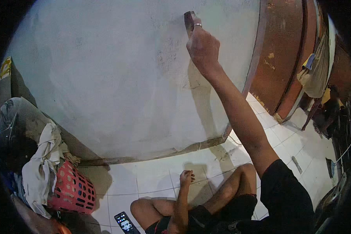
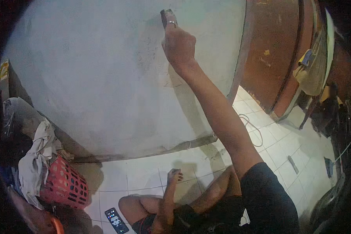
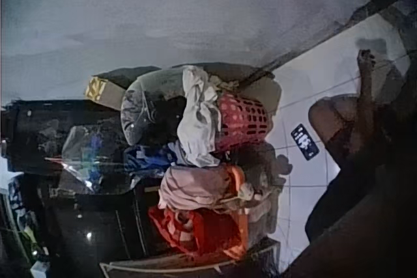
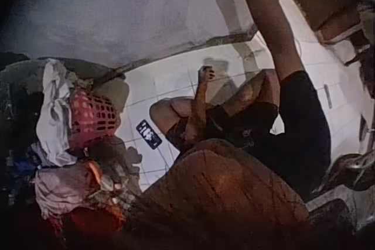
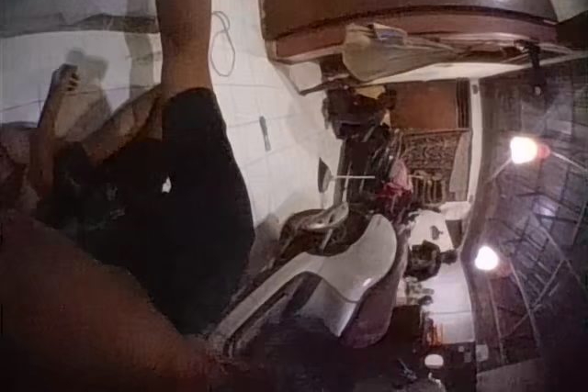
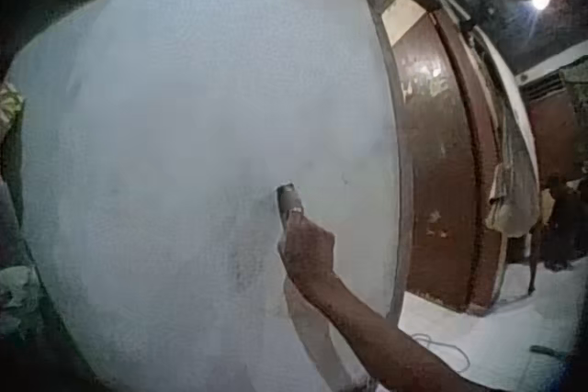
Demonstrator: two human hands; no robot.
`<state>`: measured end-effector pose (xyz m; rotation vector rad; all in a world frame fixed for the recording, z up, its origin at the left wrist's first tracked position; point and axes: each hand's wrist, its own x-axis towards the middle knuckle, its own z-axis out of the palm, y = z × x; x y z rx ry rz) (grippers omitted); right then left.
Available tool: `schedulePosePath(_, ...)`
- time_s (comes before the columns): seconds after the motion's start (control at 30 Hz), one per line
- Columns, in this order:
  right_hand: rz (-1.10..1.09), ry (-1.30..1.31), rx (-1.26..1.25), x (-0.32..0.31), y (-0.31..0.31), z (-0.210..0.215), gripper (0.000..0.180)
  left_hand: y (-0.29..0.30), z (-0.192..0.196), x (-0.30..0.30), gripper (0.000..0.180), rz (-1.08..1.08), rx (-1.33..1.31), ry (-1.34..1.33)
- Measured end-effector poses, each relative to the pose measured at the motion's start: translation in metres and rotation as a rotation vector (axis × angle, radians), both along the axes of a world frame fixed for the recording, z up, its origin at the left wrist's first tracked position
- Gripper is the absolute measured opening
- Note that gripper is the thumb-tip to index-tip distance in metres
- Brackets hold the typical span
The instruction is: The person sands a wall using sandpaper and rubs the wall surface with their hand.
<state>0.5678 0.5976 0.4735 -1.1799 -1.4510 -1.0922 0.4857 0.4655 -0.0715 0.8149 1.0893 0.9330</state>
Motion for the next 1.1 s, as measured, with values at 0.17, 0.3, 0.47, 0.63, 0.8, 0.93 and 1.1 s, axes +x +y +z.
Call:
schedulePosePath(0.17,0.075,0.022,-0.089,0.001,0.004,-0.025,0.057,0.003,-0.007,0.003,0.029,0.004,-0.023,0.032)
schedulePosePath(0.3,0.104,-0.056,-0.066,0.003,0.003,-0.048,0.058,0.001,-0.009,0.002,0.028,0.016,-0.03,-0.022)
schedulePosePath(0.47,0.118,-0.062,-0.1,0.005,0.008,-0.035,0.057,-0.001,-0.003,0.002,0.029,-0.01,0.013,-0.055)
schedulePosePath(0.63,0.12,-0.132,-0.015,0.008,0.012,-0.008,0.063,-0.001,0.001,0.002,0.029,-0.006,-0.012,-0.029)
schedulePosePath(0.8,0.101,-0.031,-0.212,0.004,0.005,-0.034,0.062,0.001,0.0,0.001,0.027,0.002,-0.016,0.011)
schedulePosePath(0.93,0.191,-0.131,-0.106,0.001,-0.001,-0.053,0.061,0.0,0.0,0.002,0.027,-0.002,0.002,-0.014)
schedulePosePath(1.1,0.123,-0.061,-0.118,0.002,0.005,-0.02,0.058,-0.003,0.004,0.0,0.027,-0.053,-0.032,0.064)
